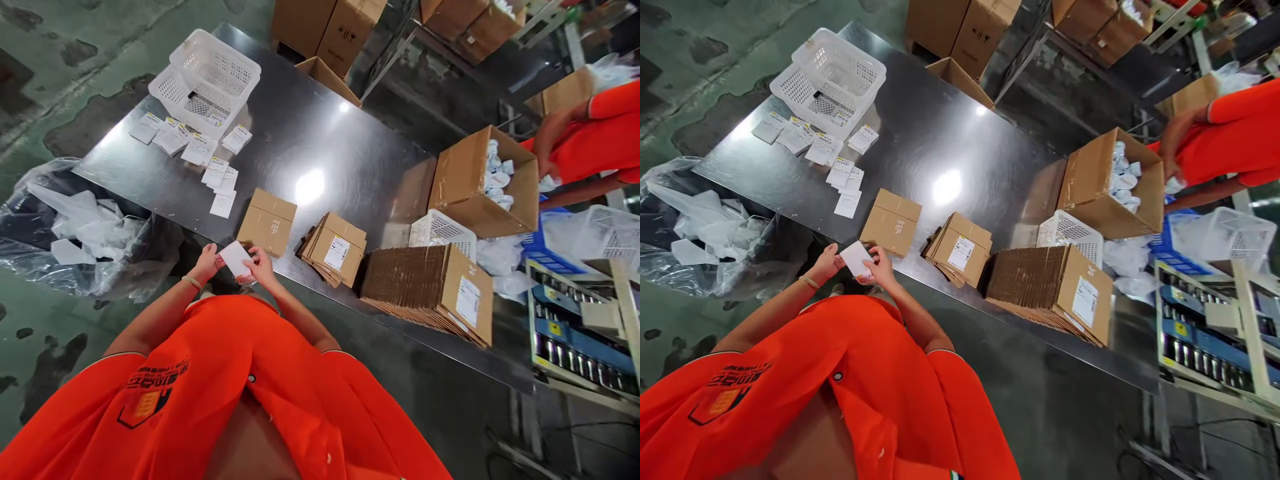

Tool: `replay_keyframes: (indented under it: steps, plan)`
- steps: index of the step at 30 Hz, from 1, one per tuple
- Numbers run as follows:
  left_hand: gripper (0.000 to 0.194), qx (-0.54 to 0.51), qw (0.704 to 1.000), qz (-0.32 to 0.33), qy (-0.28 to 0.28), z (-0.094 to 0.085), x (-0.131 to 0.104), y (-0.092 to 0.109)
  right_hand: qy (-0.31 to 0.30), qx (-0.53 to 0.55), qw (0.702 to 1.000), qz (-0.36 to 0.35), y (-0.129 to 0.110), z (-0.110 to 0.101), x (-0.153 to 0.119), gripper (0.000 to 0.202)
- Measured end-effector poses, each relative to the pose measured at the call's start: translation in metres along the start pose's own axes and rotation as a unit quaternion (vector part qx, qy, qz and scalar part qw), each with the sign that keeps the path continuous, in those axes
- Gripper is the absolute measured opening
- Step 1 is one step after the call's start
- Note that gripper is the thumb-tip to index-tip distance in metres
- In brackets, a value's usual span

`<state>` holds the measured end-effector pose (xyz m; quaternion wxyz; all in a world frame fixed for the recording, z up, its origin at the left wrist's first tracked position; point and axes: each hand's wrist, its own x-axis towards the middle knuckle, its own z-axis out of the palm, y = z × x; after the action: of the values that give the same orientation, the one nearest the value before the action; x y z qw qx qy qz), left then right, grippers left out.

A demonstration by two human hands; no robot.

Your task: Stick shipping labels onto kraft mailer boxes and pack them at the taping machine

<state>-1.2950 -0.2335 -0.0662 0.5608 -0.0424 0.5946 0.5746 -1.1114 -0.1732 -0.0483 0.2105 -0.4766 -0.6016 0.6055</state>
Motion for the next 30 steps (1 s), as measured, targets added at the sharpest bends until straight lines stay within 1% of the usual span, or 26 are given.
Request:
replay_keyframes:
  steps: [1, 2, 5, 7, 10, 12, 13, 15, 18, 20, 23, 25, 28, 30]
  plan:
    - [0.069, 0.007, 1.000, 0.008, -0.024, 0.001, -0.005, -0.004, 0.025, 0.007, 1.000, 0.008, -0.007, 0.001, 0.004, 0.025]
    - [0.073, 0.019, 0.998, 0.027, -0.059, 0.003, -0.010, -0.008, 0.043, 0.015, 0.999, 0.014, -0.013, 0.001, 0.009, 0.024]
    - [0.086, 0.082, 0.976, 0.116, -0.165, 0.014, -0.020, -0.014, 0.068, 0.048, 0.996, 0.034, -0.031, 0.002, 0.023, 0.023]
    - [0.085, 0.116, 0.964, 0.143, -0.190, 0.023, -0.019, -0.011, 0.068, 0.072, 0.994, 0.053, -0.038, -0.003, 0.029, 0.021]
    - [0.080, 0.142, 0.963, 0.132, -0.185, 0.034, -0.008, -0.001, 0.032, 0.093, 0.993, 0.064, -0.041, -0.021, 0.031, 0.013]
    - [0.079, 0.156, 0.963, 0.122, -0.185, 0.040, 0.000, 0.005, 0.021, 0.084, 0.995, 0.048, -0.039, -0.032, 0.031, 0.015]
    - [0.079, 0.163, 0.962, 0.118, -0.186, 0.043, 0.002, 0.006, 0.028, 0.073, 0.996, 0.036, -0.037, -0.035, 0.032, 0.015]
    - [0.078, 0.171, 0.961, 0.116, -0.184, 0.049, 0.006, 0.007, 0.062, 0.045, 0.997, 0.005, -0.032, -0.038, 0.032, 0.012]
    - [0.076, 0.171, 0.963, 0.120, -0.173, 0.056, 0.009, 0.004, 0.112, 0.004, 0.993, -0.045, -0.022, -0.036, 0.030, 0.005]
    - [0.075, 0.171, 0.965, 0.118, -0.158, 0.058, 0.012, 0.001, 0.122, -0.019, 0.990, -0.069, -0.015, -0.033, 0.026, 0.009]
    - [0.071, 0.203, 0.963, 0.088, -0.151, 0.053, 0.015, -0.005, 0.127, -0.051, 0.985, -0.102, -0.010, -0.035, 0.025, 0.014]
    - [0.067, 0.235, 0.956, 0.052, -0.170, 0.045, 0.015, -0.012, 0.149, -0.067, 0.979, -0.119, -0.010, -0.042, 0.033, 0.013]
    - [0.067, 0.259, 0.946, 0.010, -0.194, 0.032, 0.011, -0.023, 0.193, -0.083, 0.971, -0.115, -0.015, -0.059, 0.064, 0.009]
    - [0.071, 0.267, 0.945, -0.009, -0.188, 0.027, 0.008, -0.029, 0.220, -0.099, 0.966, -0.089, -0.019, -0.070, 0.093, 0.009]
